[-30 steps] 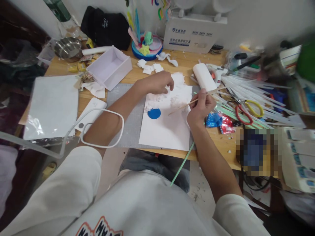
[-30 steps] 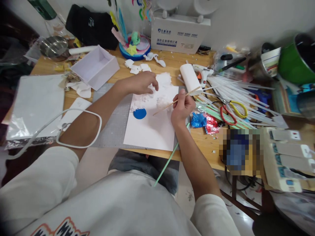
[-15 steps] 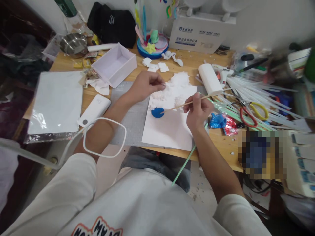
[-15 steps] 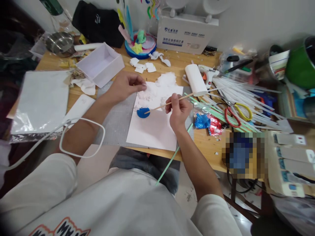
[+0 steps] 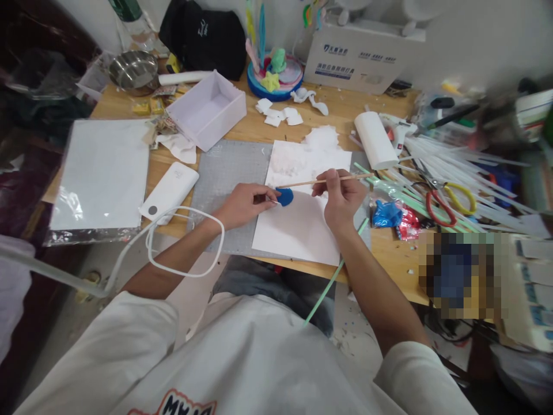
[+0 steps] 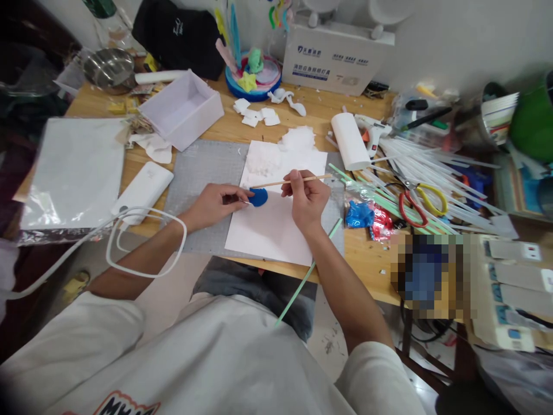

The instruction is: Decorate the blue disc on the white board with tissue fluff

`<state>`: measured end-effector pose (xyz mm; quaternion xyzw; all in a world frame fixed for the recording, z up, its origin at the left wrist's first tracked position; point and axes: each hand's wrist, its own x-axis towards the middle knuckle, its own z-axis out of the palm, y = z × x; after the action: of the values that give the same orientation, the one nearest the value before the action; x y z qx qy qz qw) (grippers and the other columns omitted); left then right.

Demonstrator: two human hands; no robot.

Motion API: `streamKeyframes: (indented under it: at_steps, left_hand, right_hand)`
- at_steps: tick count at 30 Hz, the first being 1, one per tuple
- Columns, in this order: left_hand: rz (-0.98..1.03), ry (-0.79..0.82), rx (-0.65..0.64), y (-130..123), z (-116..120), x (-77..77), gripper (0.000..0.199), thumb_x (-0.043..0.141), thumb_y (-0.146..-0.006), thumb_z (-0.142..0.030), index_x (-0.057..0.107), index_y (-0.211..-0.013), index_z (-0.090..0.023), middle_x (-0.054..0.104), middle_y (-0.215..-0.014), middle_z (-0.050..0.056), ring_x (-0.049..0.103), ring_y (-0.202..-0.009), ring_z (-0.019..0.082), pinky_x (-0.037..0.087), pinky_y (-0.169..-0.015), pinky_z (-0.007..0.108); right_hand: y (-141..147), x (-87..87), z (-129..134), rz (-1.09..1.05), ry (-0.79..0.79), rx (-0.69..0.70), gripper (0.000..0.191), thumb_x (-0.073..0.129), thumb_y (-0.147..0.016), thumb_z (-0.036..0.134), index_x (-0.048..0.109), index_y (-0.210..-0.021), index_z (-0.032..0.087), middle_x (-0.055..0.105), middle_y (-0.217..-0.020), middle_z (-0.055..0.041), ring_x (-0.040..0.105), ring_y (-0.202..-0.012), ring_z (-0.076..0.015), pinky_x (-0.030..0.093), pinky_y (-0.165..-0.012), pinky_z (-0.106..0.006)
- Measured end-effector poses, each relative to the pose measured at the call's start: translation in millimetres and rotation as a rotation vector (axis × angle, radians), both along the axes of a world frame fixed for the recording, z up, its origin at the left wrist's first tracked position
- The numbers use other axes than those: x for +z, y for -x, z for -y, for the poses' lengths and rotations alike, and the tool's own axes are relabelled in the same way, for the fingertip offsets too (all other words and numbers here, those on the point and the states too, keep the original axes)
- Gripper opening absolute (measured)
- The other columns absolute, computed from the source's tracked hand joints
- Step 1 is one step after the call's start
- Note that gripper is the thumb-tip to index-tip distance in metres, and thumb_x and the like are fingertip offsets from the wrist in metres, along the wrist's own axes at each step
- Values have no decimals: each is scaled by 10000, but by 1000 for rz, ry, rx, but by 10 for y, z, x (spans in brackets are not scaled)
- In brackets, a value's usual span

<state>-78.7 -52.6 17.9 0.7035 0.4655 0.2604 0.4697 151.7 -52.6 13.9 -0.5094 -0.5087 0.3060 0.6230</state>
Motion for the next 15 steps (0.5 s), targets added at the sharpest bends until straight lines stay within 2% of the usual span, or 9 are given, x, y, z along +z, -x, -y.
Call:
streamKeyframes:
  at_steps: [7, 15]
  left_hand:
    - [-28, -15, 87, 26, -8, 2, 141, 735, -873, -342, 775, -895, -208, 815, -1185, 65, 688, -833, 173, 537, -792, 323]
    - [-127, -99, 89, -40, -163, -18, 114, 737, -906, -303, 767, -940, -199, 804, -1041, 50, 672, -819, 158, 504, -769, 293]
  right_hand:
    - [-1, -9, 0, 45, -11, -18, 483, 638, -933, 654, 705, -745, 215, 640, -560, 34, 597, -464, -90, 483, -458, -245]
    - [-6, -7, 8, 77, -8, -16, 507, 617, -936, 678, 702, -746, 215, 640, -559, 30, 593, -466, -93, 494, -464, -251]
